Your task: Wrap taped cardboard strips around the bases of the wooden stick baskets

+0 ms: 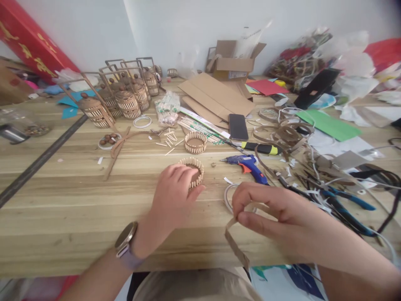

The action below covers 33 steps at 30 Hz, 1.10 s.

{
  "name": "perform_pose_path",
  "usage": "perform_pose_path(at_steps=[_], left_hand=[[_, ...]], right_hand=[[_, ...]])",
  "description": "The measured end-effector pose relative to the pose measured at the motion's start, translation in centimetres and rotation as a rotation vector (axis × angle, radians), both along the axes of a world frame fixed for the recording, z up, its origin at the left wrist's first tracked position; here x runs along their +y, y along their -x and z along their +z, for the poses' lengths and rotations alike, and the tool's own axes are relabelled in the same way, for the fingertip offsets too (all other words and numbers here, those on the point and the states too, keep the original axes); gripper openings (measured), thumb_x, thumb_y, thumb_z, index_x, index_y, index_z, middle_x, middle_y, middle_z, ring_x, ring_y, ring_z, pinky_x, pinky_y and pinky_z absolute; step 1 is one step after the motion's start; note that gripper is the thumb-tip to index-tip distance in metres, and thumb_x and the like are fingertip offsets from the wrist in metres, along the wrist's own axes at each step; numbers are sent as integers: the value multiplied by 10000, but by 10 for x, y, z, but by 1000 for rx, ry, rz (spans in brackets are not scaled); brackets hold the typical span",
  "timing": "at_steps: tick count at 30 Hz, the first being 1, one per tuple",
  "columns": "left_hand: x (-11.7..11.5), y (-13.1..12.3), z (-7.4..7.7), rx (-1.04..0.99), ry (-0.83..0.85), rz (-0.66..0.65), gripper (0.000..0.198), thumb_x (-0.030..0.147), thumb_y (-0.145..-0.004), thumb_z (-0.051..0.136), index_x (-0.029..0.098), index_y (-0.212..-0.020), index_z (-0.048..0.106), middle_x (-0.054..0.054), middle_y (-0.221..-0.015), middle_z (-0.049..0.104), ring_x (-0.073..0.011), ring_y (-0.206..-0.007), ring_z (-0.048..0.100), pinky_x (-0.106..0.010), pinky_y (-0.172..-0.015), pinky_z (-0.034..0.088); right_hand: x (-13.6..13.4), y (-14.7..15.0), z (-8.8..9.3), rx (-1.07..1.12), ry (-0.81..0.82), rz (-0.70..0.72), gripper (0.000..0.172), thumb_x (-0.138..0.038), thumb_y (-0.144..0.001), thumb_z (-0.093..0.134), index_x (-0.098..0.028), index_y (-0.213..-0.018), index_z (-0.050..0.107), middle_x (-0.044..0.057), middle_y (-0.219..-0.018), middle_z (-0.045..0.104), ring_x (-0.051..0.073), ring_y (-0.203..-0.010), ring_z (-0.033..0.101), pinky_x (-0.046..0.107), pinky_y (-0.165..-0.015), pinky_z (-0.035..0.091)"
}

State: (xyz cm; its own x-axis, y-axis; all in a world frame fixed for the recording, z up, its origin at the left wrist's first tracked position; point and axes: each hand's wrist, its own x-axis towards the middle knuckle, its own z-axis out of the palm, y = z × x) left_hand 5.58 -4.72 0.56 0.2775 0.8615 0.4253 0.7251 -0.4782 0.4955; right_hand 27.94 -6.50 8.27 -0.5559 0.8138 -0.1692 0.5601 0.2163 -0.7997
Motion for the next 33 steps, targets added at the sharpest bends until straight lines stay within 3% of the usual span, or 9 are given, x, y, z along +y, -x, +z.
perform_pose_path(at_steps=[4, 7, 10, 13, 15, 20, 23, 27, 33], left_hand=[[29, -10, -10, 254, 174, -36, 65, 222, -858, 684, 158, -850, 692, -108, -872, 706, -327, -989, 560, -535, -942, 418], [37, -1, -3, 219, 218, -131, 198, 260, -912, 607, 174, -757, 694, -80, -779, 694, -301, -946, 576, -489, -920, 436], [33, 22, 15, 102, 302, -268, 215, 304, -923, 566, 199, -822, 723, -58, -889, 719, -285, -1089, 576, -397, -926, 457], [22, 45, 28, -268, 623, -436, 244, 344, -896, 614, 197, -1059, 721, -69, -1128, 710, -253, -1060, 625, -351, -903, 474], [13, 53, 29, -456, 809, -486, 265, 354, -859, 667, 189, -1058, 722, -65, -1076, 729, -240, -991, 650, -331, -866, 485], [-5, 53, 13, -856, 1048, -386, 253, 373, -720, 775, 164, -859, 740, -33, -856, 732, -202, -803, 643, -279, -751, 477], [-13, 44, 6, -1094, 1151, -434, 283, 348, -628, 822, 148, -815, 751, -36, -776, 729, -192, -719, 639, -273, -701, 478], [-27, 33, 1, -1257, 1152, -471, 259, 363, -625, 790, 153, -770, 750, -28, -696, 711, -173, -658, 630, -256, -669, 479], [-44, 39, -11, -1240, 1066, -444, 253, 413, -711, 718, 179, -806, 730, -58, -889, 747, -229, -796, 672, -322, -742, 497]], right_hand=[[5, -11, 1, -90, -111, -38, 217, -412, -947, 512, -252, -868, 637, 7, -875, 684, 168, -798, 627, 287, -693, 461], [9, -21, 2, -101, -176, -74, 229, -442, -943, 509, -260, -894, 638, 19, -882, 686, 189, -790, 637, 310, -684, 481], [18, -32, 5, -77, -265, -109, 243, -465, -934, 525, -263, -876, 647, 56, -1003, 696, 255, -1032, 638, 376, -844, 501], [29, -37, 8, -27, -268, -88, 278, -496, -909, 560, -257, -799, 652, 79, -1070, 700, 309, -1285, 518, 433, -978, 468], [36, -35, 10, 32, -148, -49, 290, -512, -889, 586, -246, -796, 656, 86, -1159, 690, 311, -1287, 528, 443, -970, 482], [42, -16, 9, 201, 253, 126, 268, -466, -815, 689, -211, -754, 639, 78, -1307, 645, 273, -1233, 575, 419, -976, 467], [39, -3, 2, 260, 412, 118, 245, -422, -814, 696, -194, -746, 640, 64, -1193, 683, 240, -1161, 593, 341, -896, 481], [34, 8, -8, 292, 605, 134, 267, -414, -753, 746, -174, -799, 637, 11, -830, 642, 146, -803, 586, 253, -681, 445], [25, 26, -1, 329, 794, 124, 231, -342, -720, 756, -165, -746, 609, -62, -671, 520, 77, -619, 441, 222, -603, 352]])
